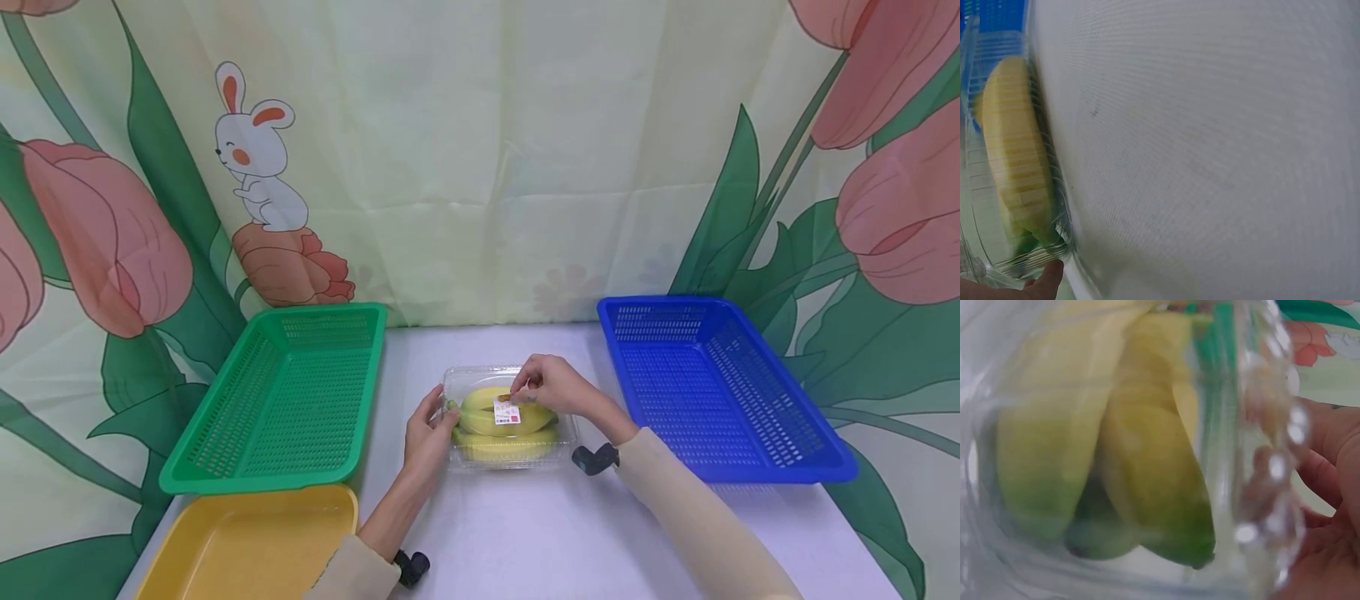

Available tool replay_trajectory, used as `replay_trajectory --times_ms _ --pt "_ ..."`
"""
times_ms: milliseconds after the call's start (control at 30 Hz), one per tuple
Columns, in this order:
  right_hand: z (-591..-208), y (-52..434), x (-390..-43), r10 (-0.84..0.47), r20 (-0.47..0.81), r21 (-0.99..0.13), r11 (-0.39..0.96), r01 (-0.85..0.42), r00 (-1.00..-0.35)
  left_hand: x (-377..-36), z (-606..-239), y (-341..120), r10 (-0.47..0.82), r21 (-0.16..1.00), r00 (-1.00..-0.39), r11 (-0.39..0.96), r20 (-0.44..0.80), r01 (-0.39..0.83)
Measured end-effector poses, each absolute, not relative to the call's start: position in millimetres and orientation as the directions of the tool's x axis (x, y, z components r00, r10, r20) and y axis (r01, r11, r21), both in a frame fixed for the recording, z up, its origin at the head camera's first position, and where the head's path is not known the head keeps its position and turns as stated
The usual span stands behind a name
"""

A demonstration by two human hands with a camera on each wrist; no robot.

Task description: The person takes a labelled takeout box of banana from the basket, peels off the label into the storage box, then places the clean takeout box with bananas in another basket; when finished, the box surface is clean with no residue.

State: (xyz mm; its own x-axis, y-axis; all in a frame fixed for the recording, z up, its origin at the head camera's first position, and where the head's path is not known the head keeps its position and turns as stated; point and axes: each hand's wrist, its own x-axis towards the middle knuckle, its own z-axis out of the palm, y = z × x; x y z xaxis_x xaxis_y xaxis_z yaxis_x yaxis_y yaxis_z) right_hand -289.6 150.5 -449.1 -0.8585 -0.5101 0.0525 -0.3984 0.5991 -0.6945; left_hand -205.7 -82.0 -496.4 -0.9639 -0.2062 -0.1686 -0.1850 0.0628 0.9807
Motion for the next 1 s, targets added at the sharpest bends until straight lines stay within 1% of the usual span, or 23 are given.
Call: replay_trajectory --times_ms 200,533,1000 --pt "-448.5 150.6 -287.4 -0.501 0.047 -0.693 0.607 -0.39 -0.864 -205.7 -496.3 -82.2 -0.204 0.98 -0.964 0.058 -0.173 -0.188" --pt "-445.7 151.3 -282.0 -0.501 0.011 -0.759 0.559 -0.334 -0.865 -205.2 -496.8 -82.6 -0.207 0.98 -0.964 0.068 -0.167 -0.185" --pt "-448.6 156.6 -280.7 -0.595 -0.012 -0.849 0.43 -0.306 -0.804 -206.0 -497.8 -81.8 -0.211 0.979 -0.964 0.082 -0.164 -0.185"
